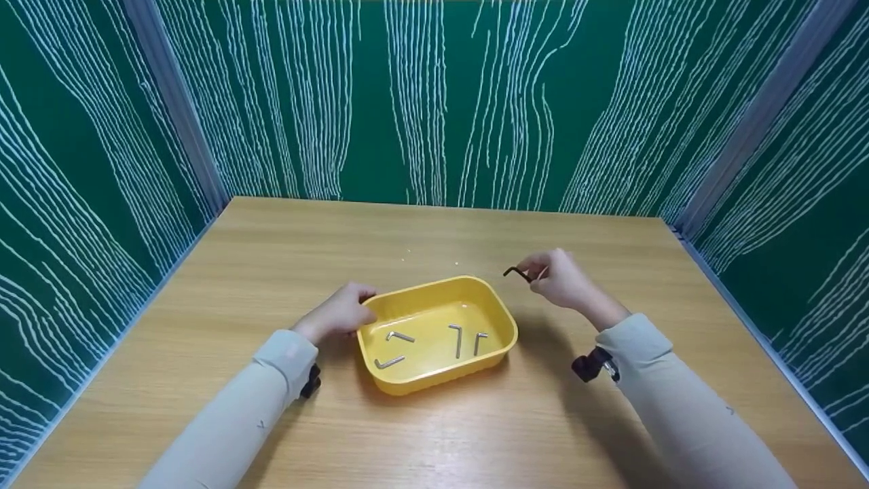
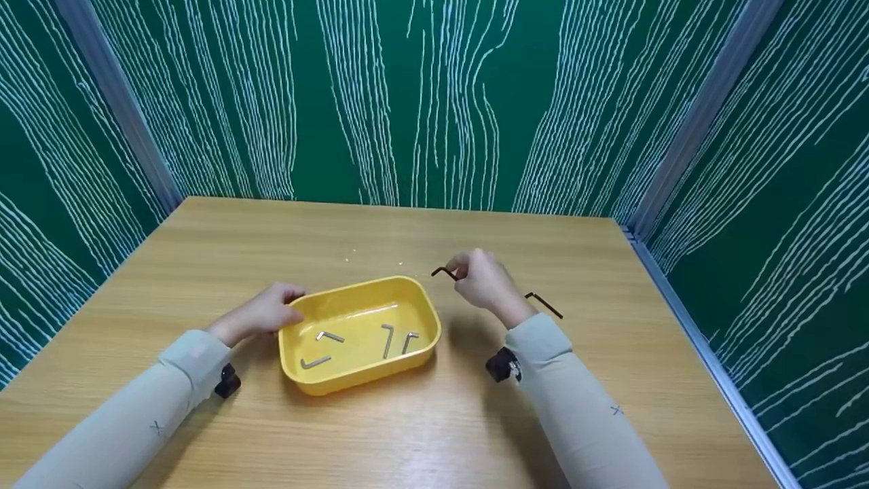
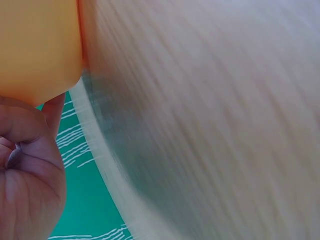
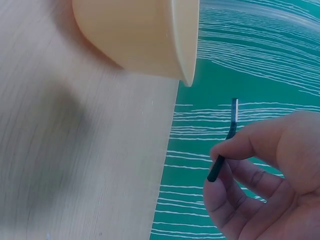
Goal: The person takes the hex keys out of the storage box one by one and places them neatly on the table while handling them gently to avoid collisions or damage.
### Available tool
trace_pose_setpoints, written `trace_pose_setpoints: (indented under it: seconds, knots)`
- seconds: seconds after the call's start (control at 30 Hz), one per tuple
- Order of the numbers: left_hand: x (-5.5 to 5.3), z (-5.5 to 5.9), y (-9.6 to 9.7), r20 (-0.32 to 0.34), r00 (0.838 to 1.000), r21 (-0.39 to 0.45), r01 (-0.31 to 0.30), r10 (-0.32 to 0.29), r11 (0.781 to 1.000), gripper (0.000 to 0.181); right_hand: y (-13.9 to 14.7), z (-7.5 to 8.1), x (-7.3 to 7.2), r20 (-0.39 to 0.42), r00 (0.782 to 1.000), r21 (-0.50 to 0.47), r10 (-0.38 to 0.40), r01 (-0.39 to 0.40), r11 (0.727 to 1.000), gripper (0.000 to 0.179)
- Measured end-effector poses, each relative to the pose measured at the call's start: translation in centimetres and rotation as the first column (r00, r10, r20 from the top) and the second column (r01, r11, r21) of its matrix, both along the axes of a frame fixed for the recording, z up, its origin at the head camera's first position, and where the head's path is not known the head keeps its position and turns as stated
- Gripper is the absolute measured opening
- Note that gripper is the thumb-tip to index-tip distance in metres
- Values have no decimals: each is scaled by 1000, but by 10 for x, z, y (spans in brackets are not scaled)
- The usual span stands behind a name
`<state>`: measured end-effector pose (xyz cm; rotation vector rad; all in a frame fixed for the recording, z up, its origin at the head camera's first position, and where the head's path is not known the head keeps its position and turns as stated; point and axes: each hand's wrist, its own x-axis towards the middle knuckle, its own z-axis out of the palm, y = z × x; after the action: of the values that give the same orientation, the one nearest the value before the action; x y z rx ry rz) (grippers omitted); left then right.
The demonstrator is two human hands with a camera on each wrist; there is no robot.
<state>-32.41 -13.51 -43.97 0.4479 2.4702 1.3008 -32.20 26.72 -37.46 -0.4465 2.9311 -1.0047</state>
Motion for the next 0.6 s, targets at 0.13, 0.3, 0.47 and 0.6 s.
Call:
trace_pose_setpoints:
  seconds: [0.13, 0.3, 0.47, 0.6]
  knots:
    - [-1, -2, 0, 8, 1000, 31, 1, -1, 1000, 31, 4, 0, 0, -16, 1000, 7, -4, 4, 1000, 33]
    - [-2, -4, 0, 11, 1000, 38, -6, 5, 999, 29, 8, 0, 0, -22, 1000, 6, -6, 6, 1000, 34]
    - [-1, -2, 0, 20, 1000, 21, -13, 13, 1000, 28, 13, 0, 0, 10, 1000, 9, -27, 27, 1000, 37]
    - [0, -1, 0, 21, 1000, -3, -17, 17, 1000, 26, 17, 0, -1, 13, 999, 17, -39, 39, 999, 37]
